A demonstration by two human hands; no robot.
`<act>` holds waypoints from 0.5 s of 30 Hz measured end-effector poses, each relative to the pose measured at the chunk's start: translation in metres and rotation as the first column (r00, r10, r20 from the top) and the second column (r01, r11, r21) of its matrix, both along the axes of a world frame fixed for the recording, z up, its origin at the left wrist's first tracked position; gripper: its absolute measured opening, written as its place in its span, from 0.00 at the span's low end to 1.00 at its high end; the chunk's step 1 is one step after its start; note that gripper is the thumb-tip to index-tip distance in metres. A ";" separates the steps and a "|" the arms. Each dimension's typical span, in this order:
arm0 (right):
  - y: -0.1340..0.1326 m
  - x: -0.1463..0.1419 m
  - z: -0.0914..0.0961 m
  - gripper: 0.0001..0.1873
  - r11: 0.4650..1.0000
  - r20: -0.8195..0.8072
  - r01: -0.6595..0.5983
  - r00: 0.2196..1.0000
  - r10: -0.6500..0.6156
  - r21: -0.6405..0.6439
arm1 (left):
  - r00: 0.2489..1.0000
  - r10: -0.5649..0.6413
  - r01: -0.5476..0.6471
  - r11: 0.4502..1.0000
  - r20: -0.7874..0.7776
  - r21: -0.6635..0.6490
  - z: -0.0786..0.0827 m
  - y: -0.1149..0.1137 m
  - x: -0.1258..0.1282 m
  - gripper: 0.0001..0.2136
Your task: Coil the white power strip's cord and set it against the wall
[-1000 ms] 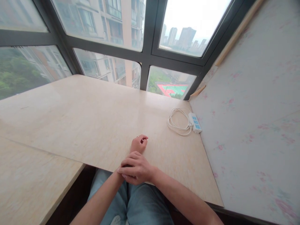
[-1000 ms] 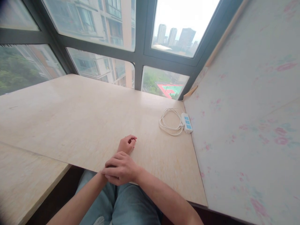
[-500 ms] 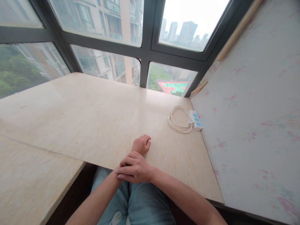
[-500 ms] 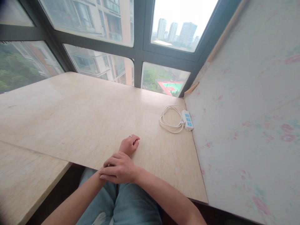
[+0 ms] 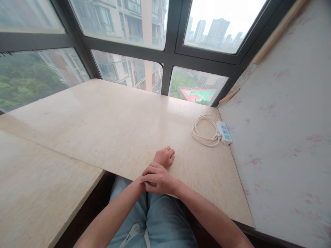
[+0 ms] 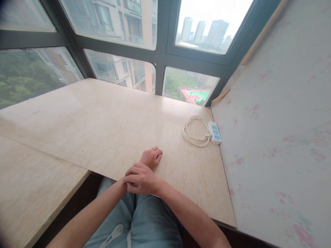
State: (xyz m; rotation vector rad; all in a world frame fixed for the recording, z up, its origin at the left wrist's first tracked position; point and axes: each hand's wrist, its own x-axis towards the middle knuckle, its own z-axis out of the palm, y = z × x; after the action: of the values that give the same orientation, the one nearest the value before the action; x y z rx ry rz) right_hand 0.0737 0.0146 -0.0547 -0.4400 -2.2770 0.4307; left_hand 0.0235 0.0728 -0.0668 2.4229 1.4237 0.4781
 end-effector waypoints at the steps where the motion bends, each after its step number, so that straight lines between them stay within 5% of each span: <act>1: 0.000 0.001 0.001 0.07 1.000 -0.006 -0.004 1.000 0.004 0.000 | 1.000 0.002 -0.002 1.000 0.009 -0.005 0.000 0.000 0.000 0.11; 9: 0.004 0.015 0.006 0.09 0.999 -0.066 0.033 0.997 -0.031 0.032 | 0.989 0.039 -0.033 0.998 0.139 -0.046 -0.003 0.000 0.001 0.09; 15: 0.014 0.031 0.006 0.14 0.976 -0.216 0.217 0.954 -0.207 0.023 | 0.966 0.062 -0.049 0.997 0.252 -0.058 -0.019 -0.016 -0.007 0.12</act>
State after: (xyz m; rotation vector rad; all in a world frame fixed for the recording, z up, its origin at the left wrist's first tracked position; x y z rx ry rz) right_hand 0.1045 0.0284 -0.0483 -0.5797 -2.0037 0.2998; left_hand 0.0161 0.0565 -0.0862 2.1933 1.3771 0.7263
